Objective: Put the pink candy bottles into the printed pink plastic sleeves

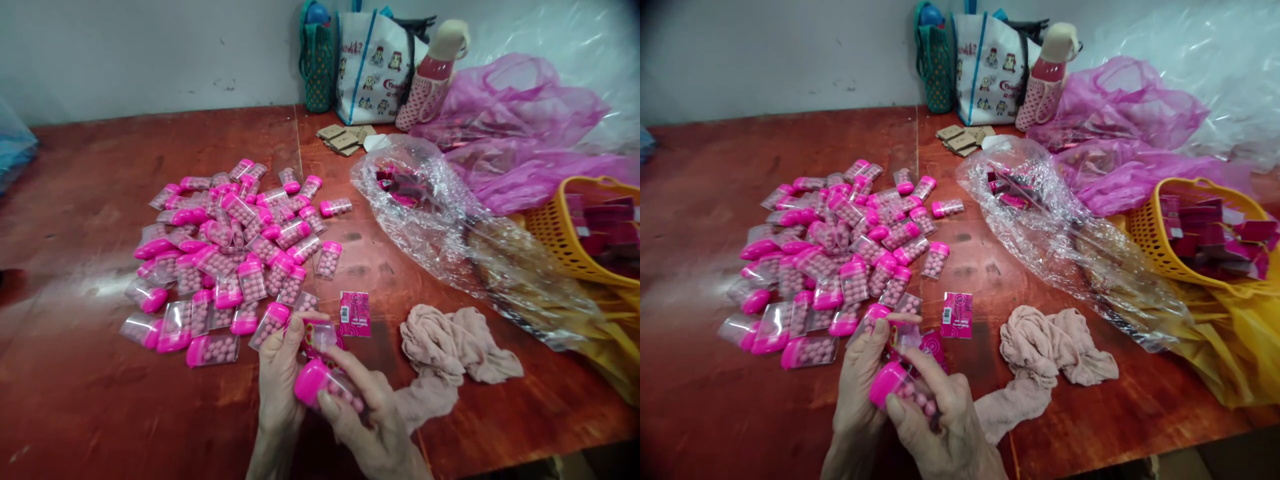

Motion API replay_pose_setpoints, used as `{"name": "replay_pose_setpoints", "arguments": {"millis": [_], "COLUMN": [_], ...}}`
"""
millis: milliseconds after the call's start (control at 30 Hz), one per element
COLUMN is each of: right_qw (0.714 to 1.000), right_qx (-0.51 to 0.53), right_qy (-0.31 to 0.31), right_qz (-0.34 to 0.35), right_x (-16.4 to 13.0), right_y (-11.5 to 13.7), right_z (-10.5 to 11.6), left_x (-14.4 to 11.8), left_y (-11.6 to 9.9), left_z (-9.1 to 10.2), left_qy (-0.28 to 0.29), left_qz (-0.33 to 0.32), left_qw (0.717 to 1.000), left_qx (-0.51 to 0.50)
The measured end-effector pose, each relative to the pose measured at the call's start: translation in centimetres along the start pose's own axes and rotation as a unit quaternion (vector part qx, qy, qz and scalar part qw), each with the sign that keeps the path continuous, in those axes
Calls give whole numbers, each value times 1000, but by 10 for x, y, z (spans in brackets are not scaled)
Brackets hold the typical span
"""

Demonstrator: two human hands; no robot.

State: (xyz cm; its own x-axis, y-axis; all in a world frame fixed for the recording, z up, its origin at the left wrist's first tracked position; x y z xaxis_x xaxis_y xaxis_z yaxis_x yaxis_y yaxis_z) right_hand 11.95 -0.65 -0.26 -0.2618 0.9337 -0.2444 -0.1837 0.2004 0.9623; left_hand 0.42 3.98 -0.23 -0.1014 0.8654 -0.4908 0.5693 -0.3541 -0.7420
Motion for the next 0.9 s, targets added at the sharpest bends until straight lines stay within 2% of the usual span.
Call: {"name": "replay_pose_setpoints", "arguments": {"millis": [100,267,467,567,667,733,800,900], "right_qw": [996,974,942,924,906,900,904,935], "right_qx": [38,163,303,346,385,407,410,338], "right_qy": [56,137,126,145,159,134,72,-11], "right_qz": [-54,-81,-74,-79,-75,-80,-93,-111], "right_x": [1,12,23,22,18,17,16,15], "right_y": [-5,-15,-19,-18,-14,-13,-12,-11], "right_z": [2,6,10,11,14,17,22,28], "left_x": [4,7,10,11,10,10,10,10], "left_y": [-1,1,6,5,5,6,6,7], "left_z": [5,6,5,6,8,9,9,8], "left_qy": [22,64,68,81,85,80,74,76], "left_qz": [3,21,0,-23,6,19,12,12], "left_qw": [1000,995,988,991,995,996,997,996], "left_qx": [-12,-74,-135,-103,-57,-40,-33,-33]}}
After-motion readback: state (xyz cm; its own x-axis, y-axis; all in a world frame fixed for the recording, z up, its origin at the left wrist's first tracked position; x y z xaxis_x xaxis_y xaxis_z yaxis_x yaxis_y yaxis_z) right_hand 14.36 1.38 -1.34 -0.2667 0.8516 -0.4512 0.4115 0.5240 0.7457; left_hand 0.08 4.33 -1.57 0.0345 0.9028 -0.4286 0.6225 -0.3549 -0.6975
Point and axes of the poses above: each hand's wrist, its own x-axis towards the middle knuckle, its own z-axis out of the back of the hand, y = z × x, the point moved 3 cm from there along x, towards the middle knuckle, and after that the axes turned 8 degrees about y, right-handed, at the moved point
